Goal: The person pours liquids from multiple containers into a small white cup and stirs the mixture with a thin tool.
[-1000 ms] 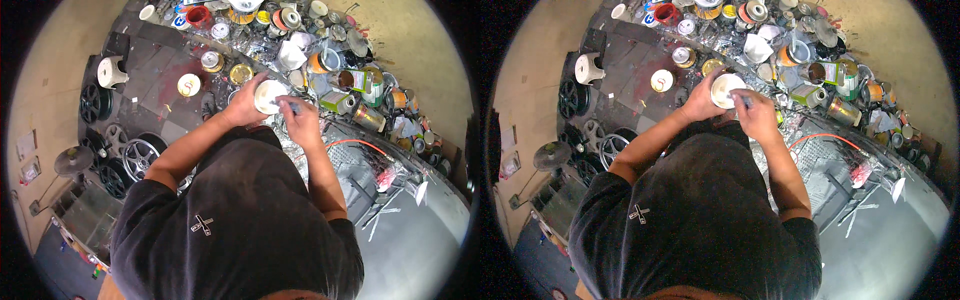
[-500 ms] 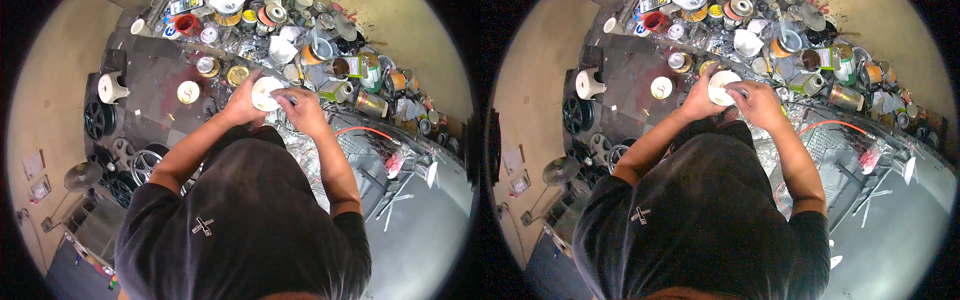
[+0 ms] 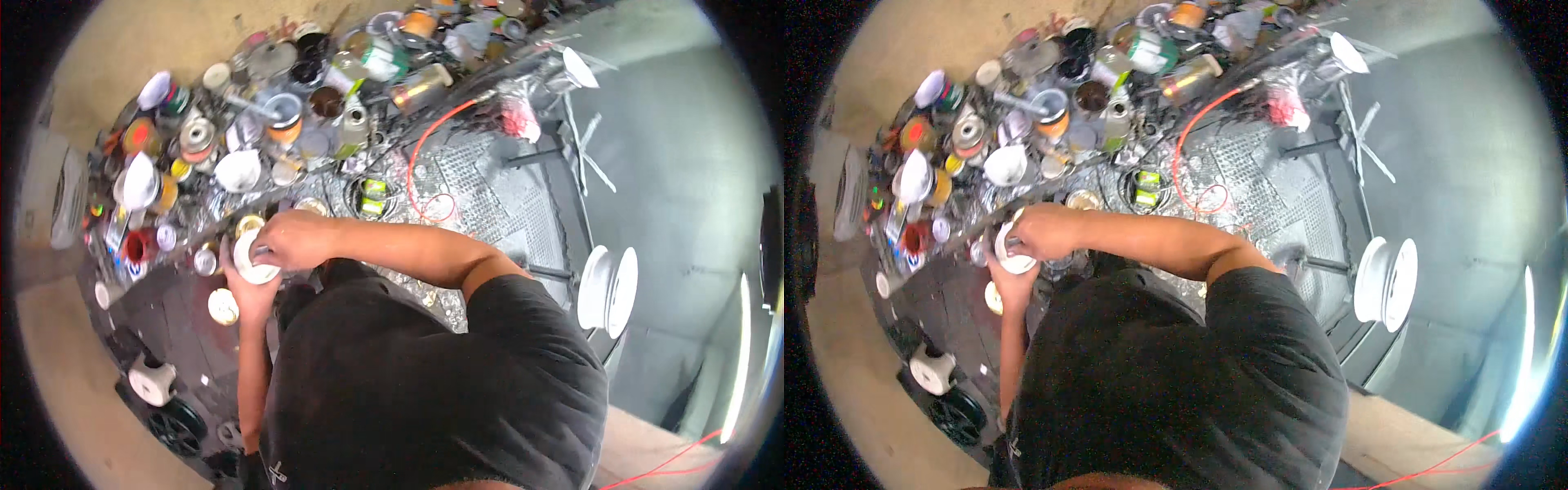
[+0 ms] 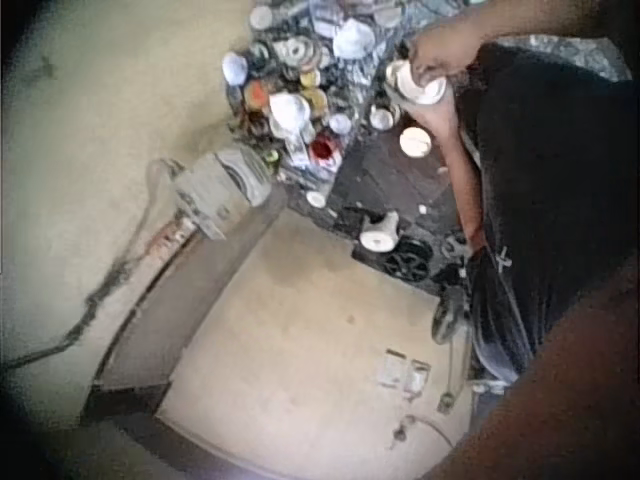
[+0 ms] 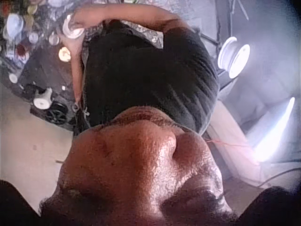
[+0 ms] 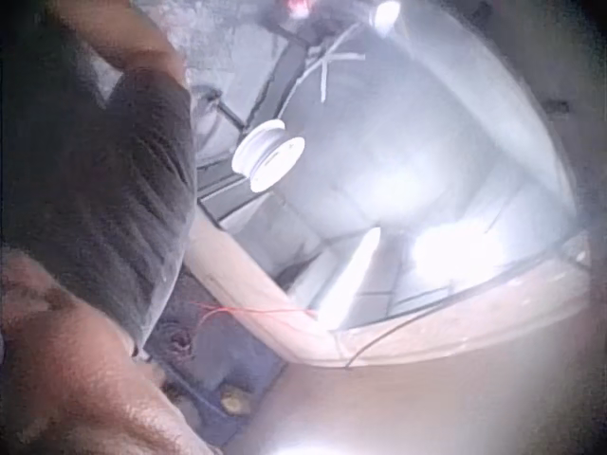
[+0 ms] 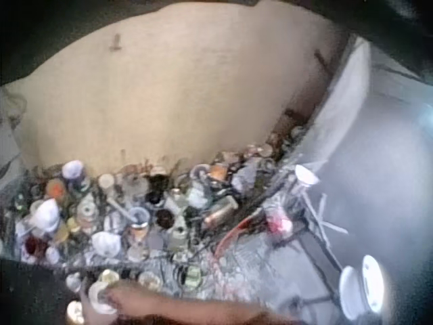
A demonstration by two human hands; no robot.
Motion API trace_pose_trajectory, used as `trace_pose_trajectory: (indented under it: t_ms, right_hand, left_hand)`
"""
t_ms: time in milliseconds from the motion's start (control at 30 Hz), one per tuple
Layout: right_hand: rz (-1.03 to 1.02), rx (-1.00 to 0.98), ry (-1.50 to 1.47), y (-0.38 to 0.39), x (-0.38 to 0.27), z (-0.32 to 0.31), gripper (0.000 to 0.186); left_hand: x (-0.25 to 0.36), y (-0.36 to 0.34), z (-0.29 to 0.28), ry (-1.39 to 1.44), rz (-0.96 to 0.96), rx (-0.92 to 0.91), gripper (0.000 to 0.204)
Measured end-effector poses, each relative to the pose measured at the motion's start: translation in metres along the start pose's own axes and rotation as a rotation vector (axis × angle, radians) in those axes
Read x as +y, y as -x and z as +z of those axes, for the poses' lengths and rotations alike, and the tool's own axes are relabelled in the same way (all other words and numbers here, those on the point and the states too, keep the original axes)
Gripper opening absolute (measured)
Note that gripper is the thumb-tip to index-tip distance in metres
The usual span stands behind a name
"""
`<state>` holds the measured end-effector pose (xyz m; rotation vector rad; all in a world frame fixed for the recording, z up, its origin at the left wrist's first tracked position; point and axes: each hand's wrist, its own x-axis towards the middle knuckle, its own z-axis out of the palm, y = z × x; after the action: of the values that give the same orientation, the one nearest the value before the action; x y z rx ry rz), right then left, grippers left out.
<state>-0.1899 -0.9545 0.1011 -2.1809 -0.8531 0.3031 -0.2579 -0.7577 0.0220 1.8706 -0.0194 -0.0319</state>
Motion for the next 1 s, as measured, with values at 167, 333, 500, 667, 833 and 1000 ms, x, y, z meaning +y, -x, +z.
trace_pose_trajectory:
  t_ms: [167, 333, 500, 667, 833, 1000]
  right_hand:
    - [0.018, 0.165, 0.02, 0.018, 0.007, 0.001, 0.022]
    - [0.156, -0.083, 0.042, 0.022, 0.005, -0.01, 0.024]
    - [0.007, -0.193, -0.016, 0.017, 0.006, 0.003, 0.024]
    - [0.067, 0.206, -0.057, 0.039, -0.01, -0.031, 0.017]
    - [0.139, 0.217, -0.097, 0.05, -0.026, 0.001, 0.017]
    - [0.324, 0.474, -0.127, 0.055, -0.037, 0.016, 0.016]
  left_hand:
    - [0.007, 0.004, 0.013, -0.155, 0.11, -0.046, 0.112]
    - [0.008, 0.006, 0.011, -0.11, 0.073, -0.089, 0.112]
    - [0.01, 0.011, 0.006, 0.03, 0.016, -0.042, 0.104]
    - [0.011, 0.0, 0.004, -0.086, 0.101, -0.079, 0.109]
    - [0.019, 0.003, -0.006, -0.125, 0.089, -0.07, 0.116]
    - [0.016, -0.013, -0.013, -0.189, 0.168, -0.109, 0.119]
